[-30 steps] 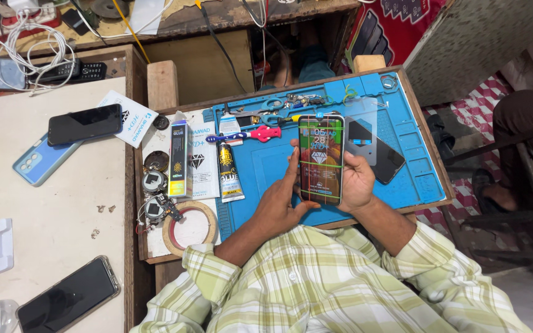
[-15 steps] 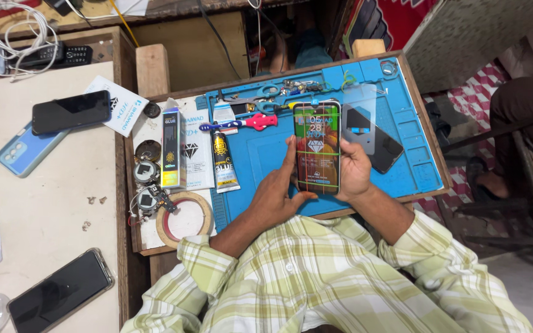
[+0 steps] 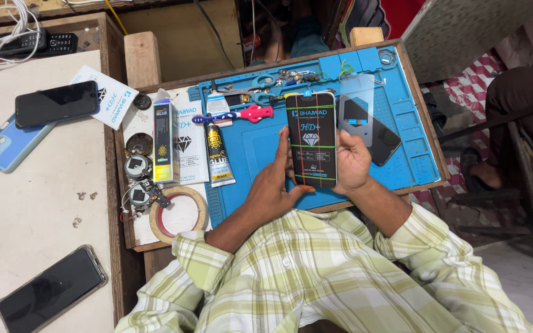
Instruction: The person holds a smartphone with a rubber band around it and repeatedly rotates it to view the screen and edges. They tap the screen a few times and continue to turn the device over in their hands.
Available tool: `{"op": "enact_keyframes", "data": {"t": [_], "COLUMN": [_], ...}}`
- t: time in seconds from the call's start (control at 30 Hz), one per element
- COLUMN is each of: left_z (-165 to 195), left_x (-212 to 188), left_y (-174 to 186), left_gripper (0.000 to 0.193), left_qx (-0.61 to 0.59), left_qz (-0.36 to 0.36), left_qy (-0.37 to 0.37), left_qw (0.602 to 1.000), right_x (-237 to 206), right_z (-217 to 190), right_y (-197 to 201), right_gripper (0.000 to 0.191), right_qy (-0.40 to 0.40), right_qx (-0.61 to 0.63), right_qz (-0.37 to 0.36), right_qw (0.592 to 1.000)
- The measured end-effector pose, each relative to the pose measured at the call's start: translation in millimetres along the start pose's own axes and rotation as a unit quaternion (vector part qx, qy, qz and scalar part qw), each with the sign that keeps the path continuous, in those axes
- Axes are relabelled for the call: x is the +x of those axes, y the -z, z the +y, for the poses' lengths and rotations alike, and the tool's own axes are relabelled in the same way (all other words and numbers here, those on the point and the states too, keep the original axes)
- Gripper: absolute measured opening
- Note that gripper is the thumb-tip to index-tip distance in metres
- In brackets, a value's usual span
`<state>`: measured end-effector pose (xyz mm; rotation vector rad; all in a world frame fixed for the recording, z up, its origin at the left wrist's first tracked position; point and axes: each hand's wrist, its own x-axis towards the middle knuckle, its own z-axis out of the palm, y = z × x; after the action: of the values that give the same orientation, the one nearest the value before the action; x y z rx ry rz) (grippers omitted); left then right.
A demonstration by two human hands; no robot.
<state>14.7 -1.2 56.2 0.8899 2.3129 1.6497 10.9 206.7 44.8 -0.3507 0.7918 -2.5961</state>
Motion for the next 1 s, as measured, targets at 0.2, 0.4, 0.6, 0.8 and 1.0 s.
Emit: {"op": "enact_keyframes", "data": {"t": [0.2, 0.4, 0.6, 0.8, 1.0], "left_z": [-0.2, -1.2, 0.5, 0.1, 0.7], "left_x": [0.3, -0.1, -0.4, -0.4, 0.1], "left_y": [-0.7, -0.5, -1.5, -0.8, -0.4], "left_gripper": [0.135, 0.132, 0.132, 0.133, 0.134], "left_qx": [0.006, 0.011, 0.026, 0.008, 0.011], "left_qz": [0.002, -0.006, 0.003, 0.006, 0.008], "left_qy": [-0.006, 0.003, -0.015, -0.006, -0.006], "left_qw": [1.0, 1.0, 1.0, 1.0, 1.0], "right_x": [2.1, 3.6, 4.4, 0.8, -0.7], "right_z": [-1.8, 0.6, 0.8, -1.2, -2.0], "right_y": [-3.1, -6.6, -2.8, -4.9, -4.8], "right_gripper": [0.073, 0.069, 0.067, 0.074, 0.076], "right_qy": [0.001, -0.002, 0.004, -0.009, 0.001], "right_qx": [-0.007, 0.015, -0.007, -0.013, -0.034], "right_qz": [-0.018, -0.017, -0.001, -0.022, 0.003], "right_qw": [1.0, 1.0, 1.0, 1.0, 0.999]}}
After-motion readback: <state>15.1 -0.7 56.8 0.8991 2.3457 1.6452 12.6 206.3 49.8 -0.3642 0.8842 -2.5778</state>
